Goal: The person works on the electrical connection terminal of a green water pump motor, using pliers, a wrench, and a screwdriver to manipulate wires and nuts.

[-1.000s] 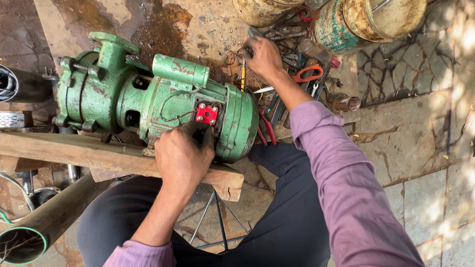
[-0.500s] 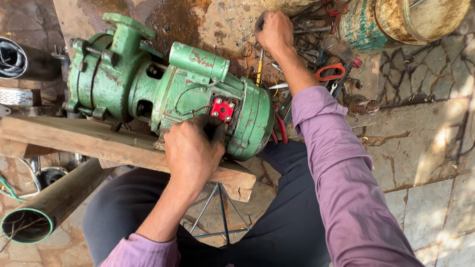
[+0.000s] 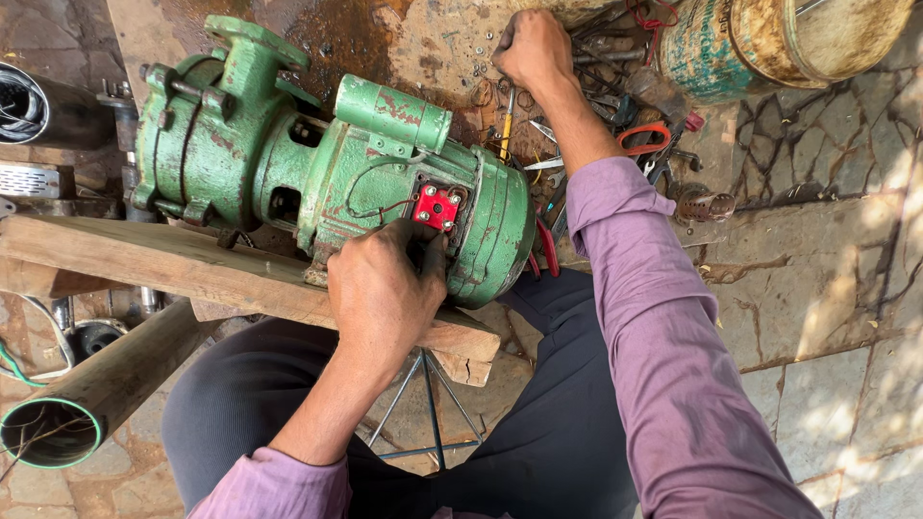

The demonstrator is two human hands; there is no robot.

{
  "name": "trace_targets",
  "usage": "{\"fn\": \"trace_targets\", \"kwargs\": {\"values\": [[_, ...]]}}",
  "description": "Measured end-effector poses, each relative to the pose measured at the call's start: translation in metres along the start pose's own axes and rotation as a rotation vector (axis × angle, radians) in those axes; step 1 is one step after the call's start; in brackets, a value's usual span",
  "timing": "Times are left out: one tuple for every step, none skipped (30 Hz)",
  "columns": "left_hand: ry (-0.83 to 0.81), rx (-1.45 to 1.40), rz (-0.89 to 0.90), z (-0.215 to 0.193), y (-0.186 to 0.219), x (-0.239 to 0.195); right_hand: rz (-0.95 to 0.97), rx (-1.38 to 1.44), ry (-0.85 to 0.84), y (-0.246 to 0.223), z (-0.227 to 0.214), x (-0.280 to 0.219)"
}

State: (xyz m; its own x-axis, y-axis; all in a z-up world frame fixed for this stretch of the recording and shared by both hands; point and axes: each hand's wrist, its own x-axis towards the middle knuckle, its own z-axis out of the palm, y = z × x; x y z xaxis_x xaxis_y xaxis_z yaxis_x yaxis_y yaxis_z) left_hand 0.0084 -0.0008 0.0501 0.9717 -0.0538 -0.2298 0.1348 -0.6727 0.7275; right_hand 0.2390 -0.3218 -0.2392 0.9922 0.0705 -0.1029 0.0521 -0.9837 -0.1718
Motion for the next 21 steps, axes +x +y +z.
{"fn": "trace_targets", "kwargs": {"values": [[0.008,0.002,0.012,0.000,0.000,0.000,0.015,0.042,-0.023,0.004,0.000,0.002],[0.008,0.003,0.018,0.000,-0.001,0.000,0.030,0.083,-0.046,0.007,-0.001,0.004],[0.008,0.004,0.023,0.001,-0.001,-0.001,-0.027,0.101,-0.009,0.011,-0.001,0.004],[0.008,0.005,0.028,0.002,-0.002,-0.001,-0.085,0.118,0.028,0.014,-0.001,0.002],[0.014,0.009,0.047,0.002,-0.003,-0.001,-0.144,0.136,0.064,0.015,-0.001,0.001],[0.021,0.012,0.066,0.003,-0.004,-0.002,-0.160,0.136,0.075,0.016,-0.002,0.000],[0.026,0.016,0.083,0.004,-0.004,-0.003,-0.175,0.137,0.083,0.016,-0.003,-0.002],[0.024,0.046,0.101,0.005,-0.005,-0.005,-0.190,0.137,0.091,0.015,-0.005,-0.003],[0.022,0.076,0.118,0.006,-0.006,-0.006,-0.217,0.085,0.110,0.012,-0.006,-0.004],[0.019,0.106,0.136,0.006,-0.006,-0.008,-0.244,0.033,0.128,0.009,-0.008,-0.004],[0.002,0.141,0.157,0.006,-0.007,-0.010,-0.271,-0.020,0.148,0.006,-0.011,-0.003],[-0.015,0.177,0.179,0.005,-0.008,-0.013,-0.225,0.017,0.101,0.004,-0.014,-0.002],[-0.035,0.212,0.201,0.004,-0.009,-0.014,-0.177,0.055,0.054,0.003,-0.017,-0.001],[-0.041,0.221,0.206,0.004,-0.011,-0.014,-0.129,0.093,0.007,0.002,-0.019,-0.001],[-0.048,0.230,0.212,0.003,-0.012,-0.014,-0.125,0.083,-0.012,0.000,-0.022,0.000],[-0.055,0.239,0.217,0.001,-0.013,-0.013,-0.120,0.072,-0.032,-0.002,-0.025,0.002],[-0.050,0.244,0.230,0.000,-0.013,-0.013,-0.118,0.063,-0.052,-0.005,-0.027,0.003],[-0.046,0.247,0.242,-0.002,-0.014,-0.012,-0.111,0.052,-0.066,-0.007,-0.029,0.002],[-0.037,0.252,0.255,-0.004,-0.014,-0.011,-0.106,0.041,-0.076,-0.008,-0.031,0.003],[-0.042,0.255,0.252,-0.006,-0.014,-0.010,-0.101,0.030,-0.087,-0.011,-0.032,0.005],[-0.047,0.258,0.250,-0.007,-0.013,-0.009,-0.090,0.001,-0.098,-0.013,-0.033,0.006]]}}
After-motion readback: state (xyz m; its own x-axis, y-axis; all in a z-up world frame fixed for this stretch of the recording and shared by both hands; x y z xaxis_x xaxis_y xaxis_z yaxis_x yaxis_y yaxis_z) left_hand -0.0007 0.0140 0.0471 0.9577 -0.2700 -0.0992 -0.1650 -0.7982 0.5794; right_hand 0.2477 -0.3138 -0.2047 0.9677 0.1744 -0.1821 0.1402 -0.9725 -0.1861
